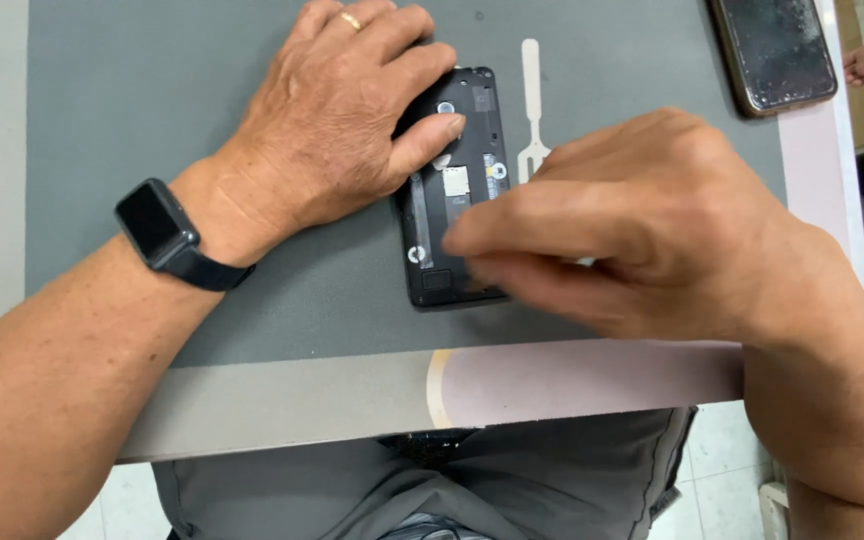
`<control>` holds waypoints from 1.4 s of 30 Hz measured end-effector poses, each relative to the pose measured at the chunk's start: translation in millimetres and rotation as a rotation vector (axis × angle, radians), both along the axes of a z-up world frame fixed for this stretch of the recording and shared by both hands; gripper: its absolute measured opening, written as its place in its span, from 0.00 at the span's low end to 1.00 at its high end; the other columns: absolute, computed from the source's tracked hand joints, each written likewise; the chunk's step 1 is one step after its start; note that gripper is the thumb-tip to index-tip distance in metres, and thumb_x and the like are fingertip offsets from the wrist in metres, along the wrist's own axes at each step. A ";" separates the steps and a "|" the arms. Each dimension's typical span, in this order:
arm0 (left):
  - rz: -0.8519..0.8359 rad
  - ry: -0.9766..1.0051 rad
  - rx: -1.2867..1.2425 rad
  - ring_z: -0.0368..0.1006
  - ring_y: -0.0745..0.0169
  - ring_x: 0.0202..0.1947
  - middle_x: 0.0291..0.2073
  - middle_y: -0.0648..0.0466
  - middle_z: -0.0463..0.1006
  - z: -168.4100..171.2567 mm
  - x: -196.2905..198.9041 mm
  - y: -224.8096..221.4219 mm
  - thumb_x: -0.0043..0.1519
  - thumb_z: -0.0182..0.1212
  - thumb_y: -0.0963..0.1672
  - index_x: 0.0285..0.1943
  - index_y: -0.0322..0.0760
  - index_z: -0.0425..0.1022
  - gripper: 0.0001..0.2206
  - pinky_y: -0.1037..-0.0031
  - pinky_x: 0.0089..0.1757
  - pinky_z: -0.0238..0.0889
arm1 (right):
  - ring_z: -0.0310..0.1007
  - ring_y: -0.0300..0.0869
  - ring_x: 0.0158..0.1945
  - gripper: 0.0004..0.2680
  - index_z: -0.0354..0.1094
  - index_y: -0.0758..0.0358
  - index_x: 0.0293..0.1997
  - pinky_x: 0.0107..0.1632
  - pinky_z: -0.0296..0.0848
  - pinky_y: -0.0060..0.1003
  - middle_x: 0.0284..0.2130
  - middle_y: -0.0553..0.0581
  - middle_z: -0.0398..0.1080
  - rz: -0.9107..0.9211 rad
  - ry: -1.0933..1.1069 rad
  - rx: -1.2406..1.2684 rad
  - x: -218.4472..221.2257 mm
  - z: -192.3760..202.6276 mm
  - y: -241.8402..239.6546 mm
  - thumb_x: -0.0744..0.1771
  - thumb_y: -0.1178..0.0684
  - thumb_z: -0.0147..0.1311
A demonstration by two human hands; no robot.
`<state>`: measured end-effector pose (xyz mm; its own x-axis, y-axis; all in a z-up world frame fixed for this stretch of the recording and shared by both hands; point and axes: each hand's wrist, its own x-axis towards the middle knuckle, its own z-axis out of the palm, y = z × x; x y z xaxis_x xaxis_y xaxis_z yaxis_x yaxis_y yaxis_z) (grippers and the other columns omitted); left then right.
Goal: The person is using a small screwdriver to remove multiple screws from the internal frame of a mobile phone.
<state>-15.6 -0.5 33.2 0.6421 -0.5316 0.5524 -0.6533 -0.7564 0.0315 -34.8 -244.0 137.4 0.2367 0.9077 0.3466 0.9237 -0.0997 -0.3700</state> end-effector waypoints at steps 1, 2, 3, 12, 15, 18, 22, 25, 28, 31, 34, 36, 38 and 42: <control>-0.003 -0.007 -0.005 0.72 0.45 0.48 0.48 0.48 0.75 -0.1 0.3 0.4 0.71 0.63 0.50 0.55 0.35 0.77 0.15 0.57 0.50 0.59 | 0.54 0.45 0.18 0.05 0.75 0.62 0.41 0.23 0.53 0.39 0.17 0.52 0.59 -0.012 0.028 0.022 0.5 0.9 0.7 0.68 0.66 0.59; 0.002 -0.008 -0.008 0.72 0.45 0.48 0.48 0.48 0.75 -0.5 0.0 0.2 0.71 0.63 0.50 0.55 0.35 0.77 0.15 0.57 0.50 0.59 | 0.54 0.45 0.18 0.05 0.75 0.62 0.41 0.23 0.53 0.39 0.17 0.52 0.59 -0.007 0.027 0.018 -0.5 3.0 0.1 0.68 0.66 0.59; -0.001 -0.004 -0.013 0.72 0.45 0.47 0.47 0.49 0.75 -1.0 -0.4 0.0 0.71 0.62 0.50 0.54 0.35 0.77 0.15 0.57 0.49 0.59 | 0.50 0.45 0.18 0.08 0.75 0.62 0.39 0.23 0.52 0.39 0.16 0.52 0.56 -0.029 0.017 0.032 -1.7 4.9 -0.4 0.66 0.70 0.55; 0.027 -0.061 0.002 0.71 0.49 0.43 0.46 0.52 0.75 -4.4 0.4 0.2 0.72 0.62 0.52 0.54 0.38 0.77 0.15 0.59 0.44 0.61 | 0.50 0.45 0.18 0.11 0.74 0.58 0.37 0.24 0.53 0.38 0.14 0.52 0.51 -0.068 -0.051 -0.010 -1.0 -3.5 -2.5 0.63 0.71 0.51; 0.020 -0.071 -0.008 0.71 0.49 0.44 0.46 0.52 0.76 -5.4 0.7 0.6 0.72 0.63 0.51 0.53 0.37 0.78 0.15 0.60 0.44 0.61 | 0.51 0.46 0.18 0.11 0.74 0.59 0.37 0.24 0.54 0.39 0.14 0.52 0.50 -0.054 -0.068 -0.006 -0.7 -3.7 -2.1 0.63 0.71 0.50; 0.020 -0.056 -0.004 0.71 0.49 0.42 0.46 0.52 0.76 -4.4 0.9 0.5 0.72 0.62 0.51 0.54 0.37 0.78 0.15 0.59 0.43 0.61 | 0.51 0.46 0.18 0.11 0.74 0.62 0.34 0.24 0.56 0.38 0.14 0.54 0.48 -0.051 -0.047 0.028 -2.4 0.8 -0.1 0.63 0.74 0.49; 0.017 -0.058 -0.003 0.71 0.49 0.42 0.46 0.53 0.76 -4.1 0.1 0.8 0.72 0.63 0.51 0.54 0.37 0.78 0.15 0.59 0.43 0.62 | 0.57 0.48 0.21 0.10 0.73 0.61 0.37 0.27 0.56 0.40 0.18 0.52 0.59 -0.053 -0.088 0.007 -0.5 -2.3 -3.7 0.64 0.72 0.50; 0.025 -0.045 0.003 0.73 0.47 0.45 0.50 0.51 0.77 -4.3 0.2 0.5 0.71 0.63 0.52 0.55 0.37 0.78 0.16 0.58 0.45 0.62 | 0.52 0.47 0.20 0.11 0.72 0.60 0.39 0.25 0.54 0.40 0.18 0.51 0.56 -0.041 -0.111 0.014 0.9 -7.6 -5.4 0.63 0.73 0.50; 0.020 -0.032 -0.003 0.71 0.48 0.45 0.49 0.51 0.77 -3.8 -0.1 0.4 0.72 0.63 0.52 0.55 0.36 0.78 0.16 0.58 0.45 0.62 | 0.55 0.49 0.19 0.10 0.75 0.61 0.39 0.25 0.57 0.41 0.16 0.54 0.54 -0.015 -0.106 0.005 1.6 -3.9 -5.5 0.64 0.71 0.53; 0.020 -0.051 0.005 0.72 0.48 0.45 0.49 0.52 0.77 -4.0 0.5 0.6 0.72 0.63 0.52 0.55 0.36 0.78 0.16 0.59 0.45 0.62 | 0.62 0.50 0.24 0.11 0.72 0.62 0.45 0.29 0.63 0.43 0.23 0.52 0.66 0.024 -0.077 -0.086 1.4 5.4 -5.8 0.64 0.71 0.52; 0.026 -0.048 0.005 0.71 0.49 0.44 0.48 0.52 0.77 -3.2 -0.1 -0.2 0.71 0.63 0.51 0.55 0.37 0.78 0.15 0.59 0.44 0.62 | 0.64 0.47 0.24 0.09 0.71 0.63 0.46 0.31 0.65 0.41 0.24 0.53 0.68 0.054 0.006 -0.110 2.5 9.5 -6.0 0.65 0.69 0.53; 0.023 -0.048 0.012 0.72 0.48 0.45 0.49 0.51 0.77 -2.6 0.1 -0.1 0.72 0.62 0.51 0.55 0.36 0.78 0.15 0.59 0.45 0.62 | 0.62 0.48 0.23 0.09 0.72 0.60 0.46 0.29 0.62 0.41 0.22 0.52 0.65 0.015 -0.040 -0.105 0.7 5.4 -6.9 0.66 0.69 0.54; 0.021 -0.047 0.019 0.72 0.47 0.46 0.50 0.50 0.77 -3.2 0.1 -0.2 0.72 0.62 0.51 0.56 0.36 0.78 0.16 0.58 0.46 0.62 | 0.60 0.48 0.22 0.09 0.72 0.58 0.45 0.27 0.60 0.42 0.19 0.51 0.62 -0.023 -0.085 -0.100 -1.7 1.4 -6.3 0.66 0.68 0.54; 0.029 -0.064 0.017 0.72 0.48 0.44 0.49 0.52 0.77 -3.7 -0.2 -0.2 0.72 0.62 0.51 0.55 0.37 0.78 0.15 0.59 0.44 0.62 | 0.54 0.46 0.19 0.08 0.75 0.59 0.43 0.25 0.56 0.40 0.16 0.51 0.54 -0.077 -0.146 -0.026 -4.0 -3.9 -5.7 0.69 0.69 0.57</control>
<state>-15.8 -0.7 29.5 0.6214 -0.5225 0.5838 -0.6311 -0.7753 -0.0223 -38.8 -249.6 133.5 0.2546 0.8981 0.3586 0.9568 -0.1800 -0.2285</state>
